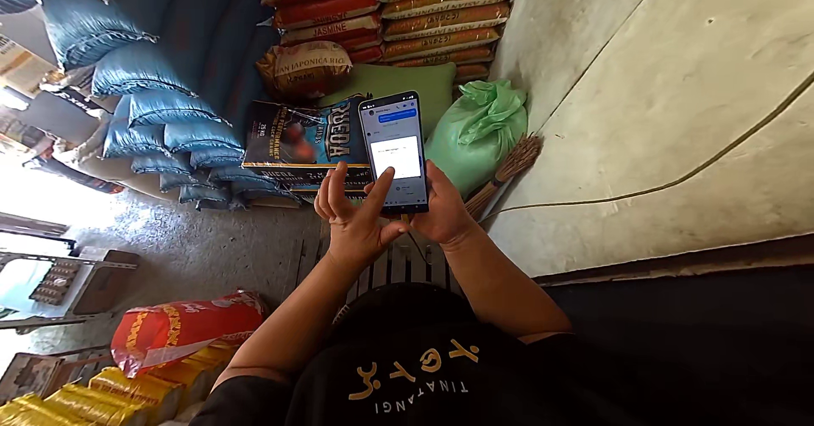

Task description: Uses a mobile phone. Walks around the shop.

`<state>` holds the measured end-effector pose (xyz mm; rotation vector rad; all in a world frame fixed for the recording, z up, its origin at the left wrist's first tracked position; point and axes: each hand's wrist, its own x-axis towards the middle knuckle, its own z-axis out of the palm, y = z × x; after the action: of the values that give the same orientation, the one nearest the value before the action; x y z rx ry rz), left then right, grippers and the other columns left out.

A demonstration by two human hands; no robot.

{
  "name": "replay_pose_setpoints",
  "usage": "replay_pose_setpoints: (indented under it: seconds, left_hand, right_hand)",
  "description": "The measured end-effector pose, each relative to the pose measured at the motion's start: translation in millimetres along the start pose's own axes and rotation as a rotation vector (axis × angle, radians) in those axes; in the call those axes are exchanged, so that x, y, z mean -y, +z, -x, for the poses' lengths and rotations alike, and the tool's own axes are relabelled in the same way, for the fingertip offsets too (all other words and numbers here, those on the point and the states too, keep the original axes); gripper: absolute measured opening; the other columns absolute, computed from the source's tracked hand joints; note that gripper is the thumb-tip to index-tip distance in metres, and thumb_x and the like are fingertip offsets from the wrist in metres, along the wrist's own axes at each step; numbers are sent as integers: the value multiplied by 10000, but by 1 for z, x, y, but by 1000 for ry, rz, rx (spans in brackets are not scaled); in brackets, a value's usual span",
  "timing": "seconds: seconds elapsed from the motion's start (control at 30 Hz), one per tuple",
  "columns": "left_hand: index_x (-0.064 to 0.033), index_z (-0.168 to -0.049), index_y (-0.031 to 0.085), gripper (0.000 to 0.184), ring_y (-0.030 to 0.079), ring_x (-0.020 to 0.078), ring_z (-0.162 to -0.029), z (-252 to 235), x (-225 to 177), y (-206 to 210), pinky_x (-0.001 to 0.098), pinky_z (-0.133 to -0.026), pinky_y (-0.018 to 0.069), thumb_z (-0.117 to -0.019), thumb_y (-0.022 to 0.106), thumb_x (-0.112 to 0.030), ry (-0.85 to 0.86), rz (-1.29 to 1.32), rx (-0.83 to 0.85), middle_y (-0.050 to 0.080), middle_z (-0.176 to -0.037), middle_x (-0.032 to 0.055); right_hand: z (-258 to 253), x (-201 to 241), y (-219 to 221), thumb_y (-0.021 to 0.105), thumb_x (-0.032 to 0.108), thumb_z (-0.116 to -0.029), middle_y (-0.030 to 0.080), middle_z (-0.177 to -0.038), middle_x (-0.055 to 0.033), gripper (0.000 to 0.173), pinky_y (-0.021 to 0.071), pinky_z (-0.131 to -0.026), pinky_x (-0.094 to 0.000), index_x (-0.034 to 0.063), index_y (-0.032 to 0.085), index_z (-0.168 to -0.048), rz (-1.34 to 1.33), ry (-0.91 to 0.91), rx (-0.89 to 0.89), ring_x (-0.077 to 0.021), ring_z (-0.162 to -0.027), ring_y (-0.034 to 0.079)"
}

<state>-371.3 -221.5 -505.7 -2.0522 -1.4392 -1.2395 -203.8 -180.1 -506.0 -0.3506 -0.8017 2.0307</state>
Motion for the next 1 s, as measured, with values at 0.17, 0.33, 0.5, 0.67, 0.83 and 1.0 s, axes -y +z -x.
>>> replay_pose_setpoints:
  seconds: [0.17,0.33,0.5,0.67,0.83,1.0]
  left_hand:
    - [-342,-1463,542,805,95,253,-1556,-5,3,1,495,-1232,43,-923,232,-851,24,9,-1,220,-1657,106]
    - [-330,-1485,522,834,77,241,-1561,-8,2,0,484,-1232,36,-918,210,-855,18,9,-10,190,-1671,108]
    - [-325,-1481,531,838,88,256,-1558,-8,3,0,493,-1233,40,-918,210,-856,17,8,-11,192,-1671,119]
    - [-346,-1493,516,835,81,249,-1561,-9,4,-2,493,-1230,41,-911,216,-863,12,13,-14,197,-1669,112]
    - [-320,-1478,538,851,90,256,-1555,-8,5,-3,482,-1220,67,-911,210,-863,-3,3,-9,198,-1663,136]
    - [-310,-1485,524,850,73,251,-1563,-8,6,-4,478,-1236,66,-913,221,-861,-20,17,-13,170,-1673,128]
  right_hand:
    - [0,2,1,256,632,-1057,684,-1259,-61,599,605,-885,-421,221,551,-1378,3,6,19,-218,-1113,690]
    - [-1,3,1,251,625,-1059,688,-1258,-73,600,614,-862,-433,218,562,-1372,-11,0,33,-232,-1102,698]
    - [-2,4,2,288,623,-1057,683,-1268,-66,574,609,-879,-435,233,554,-1383,-40,-5,33,-229,-1121,690]
    - [-2,3,1,266,600,-1072,708,-1214,-61,558,626,-828,-401,229,574,-1352,-53,-30,52,-208,-1058,717]
    - [-1,1,1,257,602,-1072,707,-1220,-60,566,619,-851,-393,226,572,-1355,-61,-33,62,-203,-1071,713]
    - [0,2,1,258,612,-1070,704,-1243,-73,580,617,-872,-412,224,573,-1364,-76,-32,92,-229,-1102,708]
